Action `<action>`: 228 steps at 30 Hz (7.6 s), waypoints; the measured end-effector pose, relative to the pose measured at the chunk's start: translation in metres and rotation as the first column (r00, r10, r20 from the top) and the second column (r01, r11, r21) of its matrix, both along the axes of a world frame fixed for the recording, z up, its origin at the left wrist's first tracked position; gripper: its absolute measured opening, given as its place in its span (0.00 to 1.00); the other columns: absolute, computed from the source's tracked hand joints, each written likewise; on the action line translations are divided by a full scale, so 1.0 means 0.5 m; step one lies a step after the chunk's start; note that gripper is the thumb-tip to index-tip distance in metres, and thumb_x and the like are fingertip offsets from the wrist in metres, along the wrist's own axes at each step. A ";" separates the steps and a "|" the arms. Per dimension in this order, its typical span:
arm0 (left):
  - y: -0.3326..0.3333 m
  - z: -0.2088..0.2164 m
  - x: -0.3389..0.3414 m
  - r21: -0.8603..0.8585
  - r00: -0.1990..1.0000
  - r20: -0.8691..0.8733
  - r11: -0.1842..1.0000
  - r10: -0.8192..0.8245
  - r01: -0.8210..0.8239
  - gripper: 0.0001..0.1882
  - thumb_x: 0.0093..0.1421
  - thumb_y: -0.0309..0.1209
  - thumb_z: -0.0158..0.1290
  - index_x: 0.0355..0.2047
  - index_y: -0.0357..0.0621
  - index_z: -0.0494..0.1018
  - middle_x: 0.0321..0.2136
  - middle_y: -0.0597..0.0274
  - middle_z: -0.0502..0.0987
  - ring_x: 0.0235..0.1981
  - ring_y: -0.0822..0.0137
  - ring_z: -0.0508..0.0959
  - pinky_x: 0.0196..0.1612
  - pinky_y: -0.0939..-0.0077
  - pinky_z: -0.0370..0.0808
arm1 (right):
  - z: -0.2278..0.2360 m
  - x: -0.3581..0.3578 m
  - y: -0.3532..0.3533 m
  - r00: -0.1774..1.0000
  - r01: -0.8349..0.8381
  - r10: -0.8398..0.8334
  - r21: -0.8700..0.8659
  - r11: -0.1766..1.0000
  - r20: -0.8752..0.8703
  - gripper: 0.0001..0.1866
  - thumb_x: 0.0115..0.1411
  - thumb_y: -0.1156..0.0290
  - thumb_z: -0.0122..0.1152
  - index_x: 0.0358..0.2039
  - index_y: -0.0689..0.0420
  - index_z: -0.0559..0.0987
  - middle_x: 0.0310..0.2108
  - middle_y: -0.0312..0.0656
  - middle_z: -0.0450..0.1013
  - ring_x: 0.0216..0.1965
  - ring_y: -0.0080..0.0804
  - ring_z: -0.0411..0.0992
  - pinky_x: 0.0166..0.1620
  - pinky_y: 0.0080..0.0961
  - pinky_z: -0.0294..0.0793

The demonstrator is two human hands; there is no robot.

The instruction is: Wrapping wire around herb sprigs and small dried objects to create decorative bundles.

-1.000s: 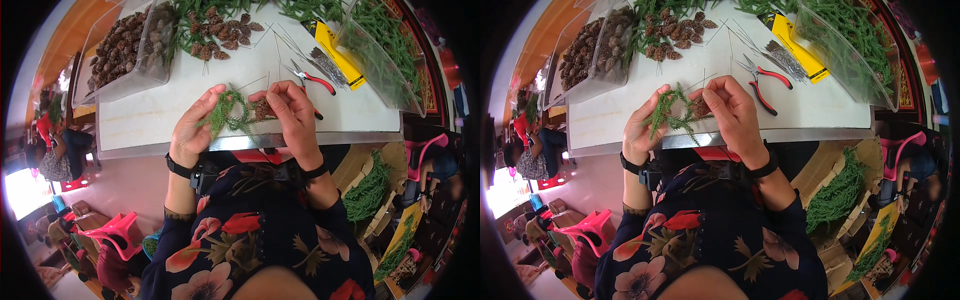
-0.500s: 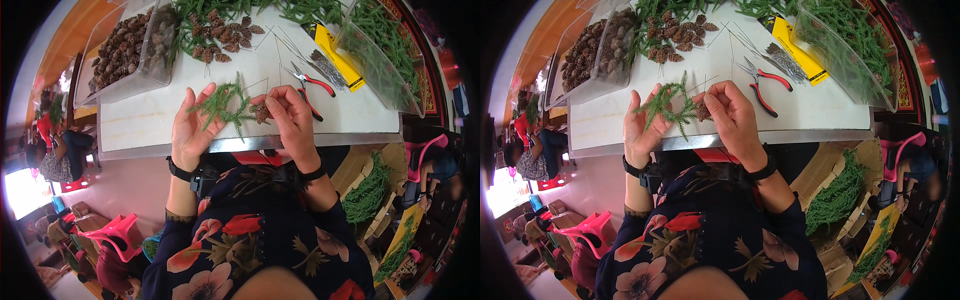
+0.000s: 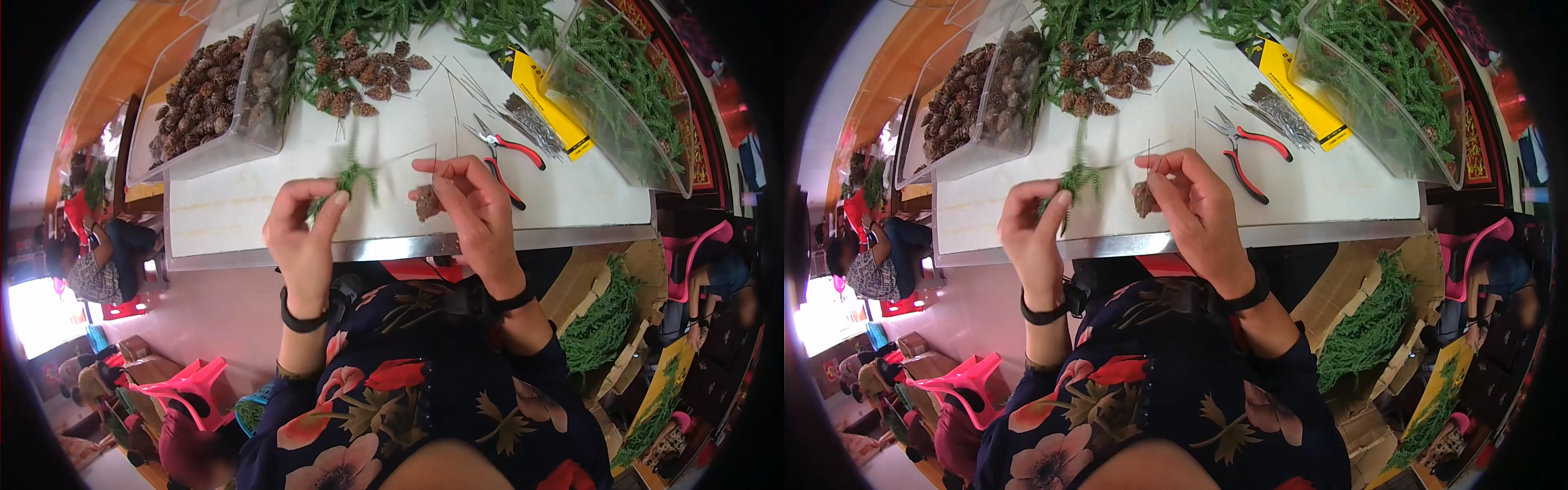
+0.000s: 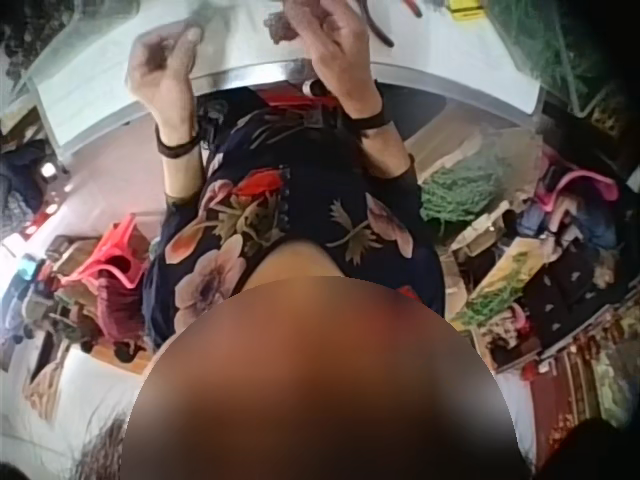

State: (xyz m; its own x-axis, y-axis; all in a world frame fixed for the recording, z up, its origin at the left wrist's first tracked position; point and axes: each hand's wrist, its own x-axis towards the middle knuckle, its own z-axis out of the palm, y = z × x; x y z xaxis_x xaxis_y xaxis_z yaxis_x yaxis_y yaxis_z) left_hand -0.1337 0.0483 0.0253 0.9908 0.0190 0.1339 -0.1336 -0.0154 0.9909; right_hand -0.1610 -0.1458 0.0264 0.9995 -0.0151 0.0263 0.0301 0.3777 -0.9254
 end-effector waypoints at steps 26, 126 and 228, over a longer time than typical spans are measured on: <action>-0.029 0.018 -0.027 -0.395 0.963 -0.191 0.913 -0.189 0.101 0.14 0.57 0.20 0.54 0.44 0.38 0.70 0.35 0.64 0.76 0.34 0.77 0.74 0.39 0.84 0.70 | 0.015 0.009 0.009 0.916 -0.095 0.288 -0.548 0.831 0.279 0.04 0.57 0.76 0.56 0.33 0.61 0.71 0.48 0.47 0.69 0.48 0.35 0.68 0.51 0.28 0.66; -0.059 -0.015 -0.036 -0.388 0.939 -0.261 0.915 -0.226 0.113 0.22 0.59 0.22 0.53 0.53 0.36 0.62 0.28 0.64 0.76 0.34 0.73 0.76 0.45 0.79 0.70 | 0.016 -0.019 -0.020 0.977 -0.185 0.136 -0.331 0.925 -0.166 0.07 0.58 0.76 0.59 0.37 0.63 0.76 0.28 0.34 0.74 0.25 0.12 0.69 0.28 0.10 0.69; -0.082 -0.006 -0.053 -0.439 0.710 -0.489 0.846 -0.508 0.303 0.05 0.60 0.24 0.54 0.36 0.38 0.76 0.24 0.70 0.76 0.24 0.83 0.71 0.27 0.90 0.65 | 0.012 0.048 -0.103 0.814 -0.152 0.487 -0.692 0.706 0.318 0.08 0.49 0.81 0.65 0.31 0.58 0.79 0.35 0.37 0.70 0.29 0.26 0.71 0.30 0.19 0.68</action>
State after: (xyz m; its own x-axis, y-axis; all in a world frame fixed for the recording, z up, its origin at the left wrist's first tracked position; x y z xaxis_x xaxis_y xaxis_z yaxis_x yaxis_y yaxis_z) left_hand -0.1600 0.0072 0.0224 0.7940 -0.4651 -0.3914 0.5310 0.2171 0.8191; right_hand -0.1370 -0.1974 0.0324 0.8010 0.4892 0.3452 0.4862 -0.1949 -0.8518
